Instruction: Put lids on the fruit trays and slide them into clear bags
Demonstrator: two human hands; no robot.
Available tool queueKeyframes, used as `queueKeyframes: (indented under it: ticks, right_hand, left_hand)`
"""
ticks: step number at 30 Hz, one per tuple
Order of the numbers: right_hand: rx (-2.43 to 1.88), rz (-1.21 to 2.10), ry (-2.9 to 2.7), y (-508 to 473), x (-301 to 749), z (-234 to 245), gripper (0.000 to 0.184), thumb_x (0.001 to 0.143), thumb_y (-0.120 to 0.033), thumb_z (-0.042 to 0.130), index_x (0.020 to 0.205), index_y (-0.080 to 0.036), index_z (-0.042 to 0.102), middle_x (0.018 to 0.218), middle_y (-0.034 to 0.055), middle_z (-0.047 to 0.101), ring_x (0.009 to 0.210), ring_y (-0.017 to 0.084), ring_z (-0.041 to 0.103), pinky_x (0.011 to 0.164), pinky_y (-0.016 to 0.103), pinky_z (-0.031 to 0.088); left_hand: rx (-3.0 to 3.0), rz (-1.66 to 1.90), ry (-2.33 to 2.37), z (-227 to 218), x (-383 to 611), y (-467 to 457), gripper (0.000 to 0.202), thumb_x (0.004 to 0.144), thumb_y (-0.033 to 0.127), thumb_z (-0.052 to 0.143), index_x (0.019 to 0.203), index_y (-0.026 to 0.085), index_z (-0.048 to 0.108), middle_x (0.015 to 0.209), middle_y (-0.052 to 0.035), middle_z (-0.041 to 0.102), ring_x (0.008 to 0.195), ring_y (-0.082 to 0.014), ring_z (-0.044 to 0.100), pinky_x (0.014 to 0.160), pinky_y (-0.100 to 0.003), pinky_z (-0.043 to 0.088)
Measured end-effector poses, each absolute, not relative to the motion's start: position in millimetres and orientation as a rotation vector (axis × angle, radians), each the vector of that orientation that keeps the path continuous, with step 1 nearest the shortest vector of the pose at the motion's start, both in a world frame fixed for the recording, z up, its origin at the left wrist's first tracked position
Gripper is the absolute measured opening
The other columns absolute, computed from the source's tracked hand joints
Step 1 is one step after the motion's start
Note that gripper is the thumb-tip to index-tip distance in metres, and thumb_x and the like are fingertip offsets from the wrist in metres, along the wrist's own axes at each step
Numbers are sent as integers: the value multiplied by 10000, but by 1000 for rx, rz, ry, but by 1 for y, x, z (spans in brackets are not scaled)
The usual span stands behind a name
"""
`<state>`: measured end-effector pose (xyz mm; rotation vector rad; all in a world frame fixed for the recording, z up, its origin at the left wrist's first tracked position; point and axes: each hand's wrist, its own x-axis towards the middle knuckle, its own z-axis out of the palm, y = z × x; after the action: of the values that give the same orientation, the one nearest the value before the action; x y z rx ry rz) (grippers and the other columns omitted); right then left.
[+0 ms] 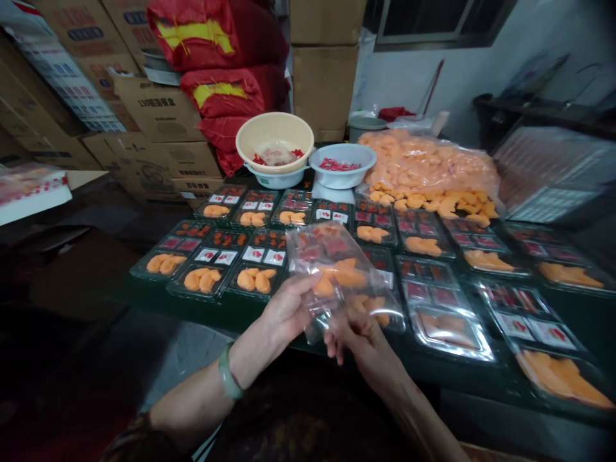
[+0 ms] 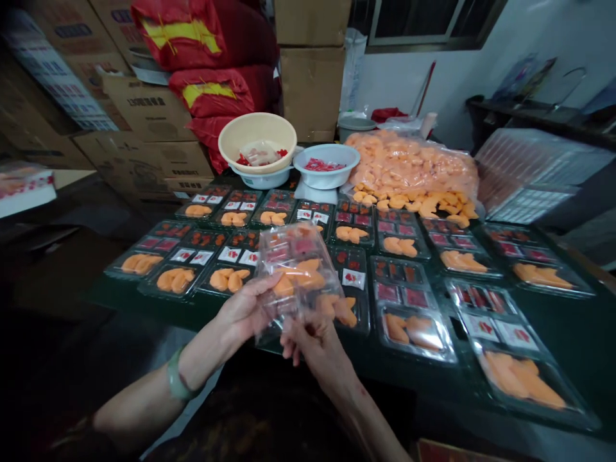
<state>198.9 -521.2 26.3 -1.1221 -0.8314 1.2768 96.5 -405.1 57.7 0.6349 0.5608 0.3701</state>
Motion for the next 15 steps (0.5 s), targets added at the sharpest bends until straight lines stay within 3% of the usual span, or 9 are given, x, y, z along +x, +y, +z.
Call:
queueKeyframes:
  ticks: [3,6,11,13,15]
  right_hand:
    - [-1184,1284,-699,-552,223,31,302,740,-440,663,898,-182,673,829,62,658,695,149,590,545,232,453]
    - [-1144,1169,-410,-571,239,41,470,733,-541,621,1099,-247,613,1083,94,632,881,234,607,585,307,502]
    - [-1198,876,-136,-572,252,56,295,641,-397,745,832,-181,681,787,39,676,648,164,611,525,251,487]
    - [-1155,769,-69,-577,262,58,251,627,-356,755,792,-183,678,752,15,669,614,147,601,524,245,486]
    - [-1111,682,-25,-587,274,58,220,624,-321,755,781,-190,673,761,0,670,616,141,602,540,248,494]
  left_hand:
    - [667,528,681,60,99,-405,177,680,189,715,796,100,616,685,-35,655,539,-131,617,524,-248,520]
    - [744,496,654,63,116,-414,209,638,194,749,766,93,619,660,-28,642,563,-147,629,538,-257,524]
    - [869,299,432,63,158,-447,357,627,297,757,876,84,614,743,-49,625,606,-141,601,570,-279,516]
    - [994,392,371,60,166,-461,519,644,321,745,1085,130,549,950,-80,604,703,-141,595,592,-269,511]
    - [1238,538,291,54,168,-473,777,628,269,754,1299,214,365,1220,-121,475,807,-146,581,644,-279,517]
